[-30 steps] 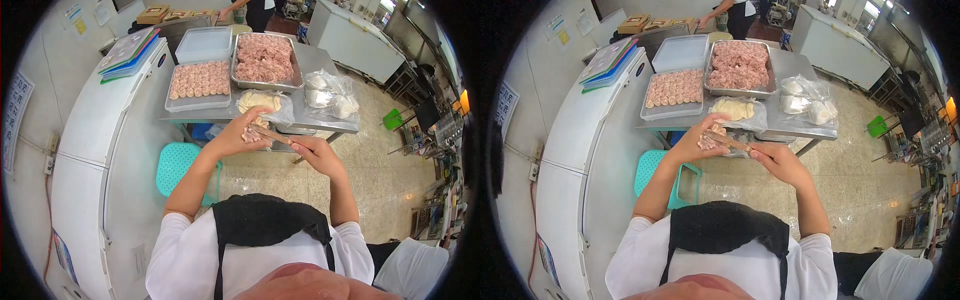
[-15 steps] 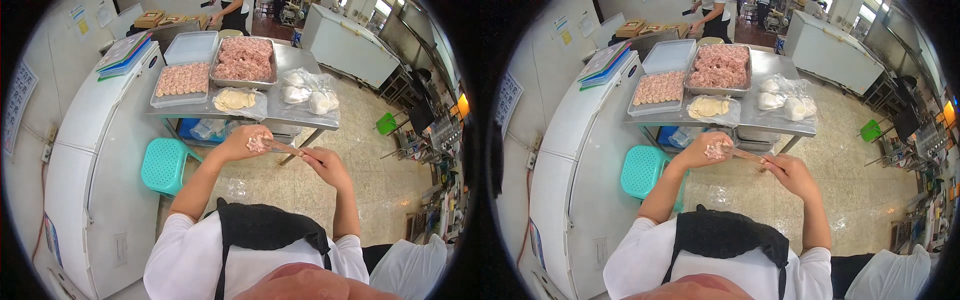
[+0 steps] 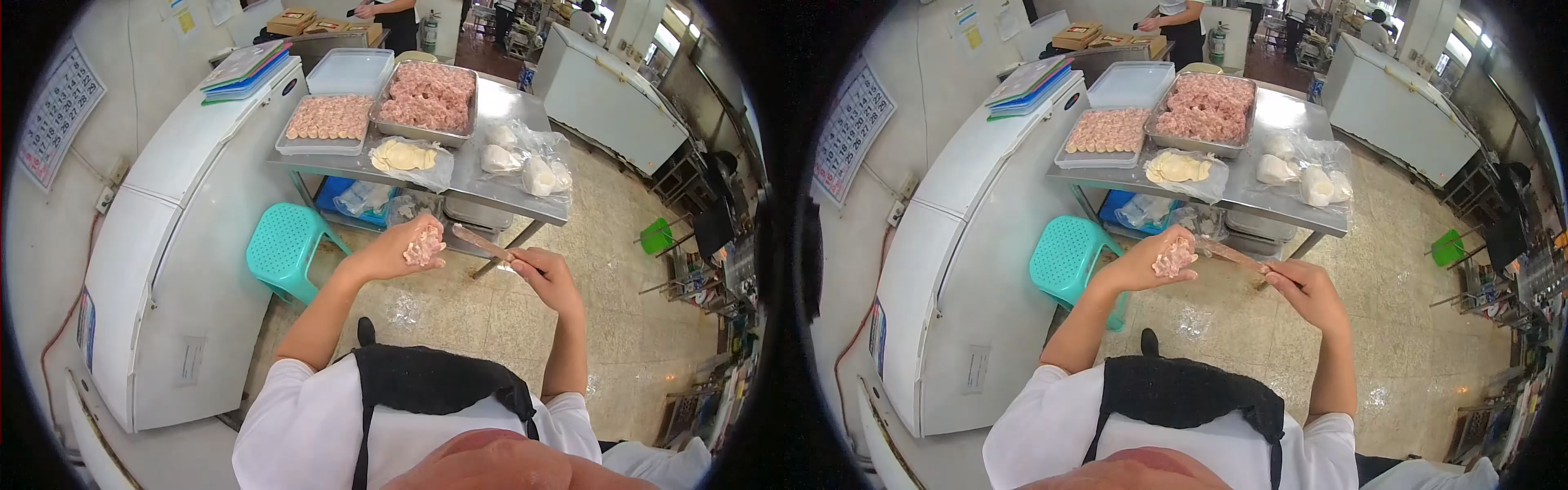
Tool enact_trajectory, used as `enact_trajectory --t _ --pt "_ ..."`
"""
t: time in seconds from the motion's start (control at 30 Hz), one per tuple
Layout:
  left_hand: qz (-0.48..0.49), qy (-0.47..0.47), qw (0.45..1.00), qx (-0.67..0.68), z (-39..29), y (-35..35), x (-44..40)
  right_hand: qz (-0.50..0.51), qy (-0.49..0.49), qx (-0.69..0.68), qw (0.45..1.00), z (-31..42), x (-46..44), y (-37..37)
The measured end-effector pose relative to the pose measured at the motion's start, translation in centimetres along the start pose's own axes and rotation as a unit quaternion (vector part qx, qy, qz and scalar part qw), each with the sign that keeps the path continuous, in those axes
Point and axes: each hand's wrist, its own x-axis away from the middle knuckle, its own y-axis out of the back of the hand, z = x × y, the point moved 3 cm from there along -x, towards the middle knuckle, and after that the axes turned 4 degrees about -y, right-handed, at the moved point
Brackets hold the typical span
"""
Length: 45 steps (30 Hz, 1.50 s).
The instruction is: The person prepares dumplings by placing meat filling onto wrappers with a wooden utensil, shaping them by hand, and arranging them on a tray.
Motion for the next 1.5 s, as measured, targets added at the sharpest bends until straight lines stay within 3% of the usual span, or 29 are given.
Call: enact_trajectory --t 0.07,0.17,0.27,0.57,0.67,0.77,0.87,0.93,1.03,1.13,1.27,1.47,1.5 --pt "0.025 0.070 0.997 0.029 -1.2 0.6 0.1 0.007 0.031 -0.019 0.999 -0.2 0.0 -1.5" --pt "-0.027 -0.041 0.998 0.027 -1.6 0.4 0.1 0.031 0.023 -0.014 0.999 1.1 -0.4 -4.1" --pt "0.036 -0.118 0.992 -0.033 1.4 1.1 0.6 0.045 0.018 0.018 0.999 2.1 -0.5 -5.2" --pt "0.048 -0.078 0.994 -0.065 1.0 8.0 4.7 0.030 0.006 -0.017 0.999 6.4 -2.4 -11.9" --pt "0.094 -0.022 0.995 0.020 0.8 11.0 6.4 0.042 -0.001 -0.029 0.999 8.8 -3.8 -15.5" --pt "0.145 -0.081 0.986 0.002 2.5 13.3 8.2 0.052 -0.008 -0.012 0.999 10.2 -4.7 -18.4" --pt "0.104 -0.120 0.986 -0.043 4.1 14.6 10.0 0.033 0.025 0.030 0.999 10.4 -5.8 -19.6" --pt "0.088 -0.084 0.992 -0.040 4.3 15.5 10.9 0.010 0.053 0.065 0.996 11.2 -6.5 -18.6" --pt "0.056 -0.112 0.992 -0.018 5.3 16.4 12.1 -0.019 -0.015 0.131 0.991 14.7 -5.7 -17.8" --pt "0.083 -0.121 0.989 0.018 5.0 17.2 12.8 -0.048 0.054 0.105 0.992 15.0 -5.5 -21.7" --pt "0.110 -0.111 0.988 0.007 5.5 17.7 13.9 -0.028 0.009 0.092 0.995 14.9 -5.6 -24.1" --pt "0.030 -0.165 0.986 0.005 6.1 17.8 14.5 -0.079 -0.050 0.131 0.987 16.2 -4.1 -20.9" --pt "0.053 -0.142 0.988 0.028 5.9 17.6 14.5 -0.071 -0.043 0.122 0.989 16.2 -3.8 -21.7"
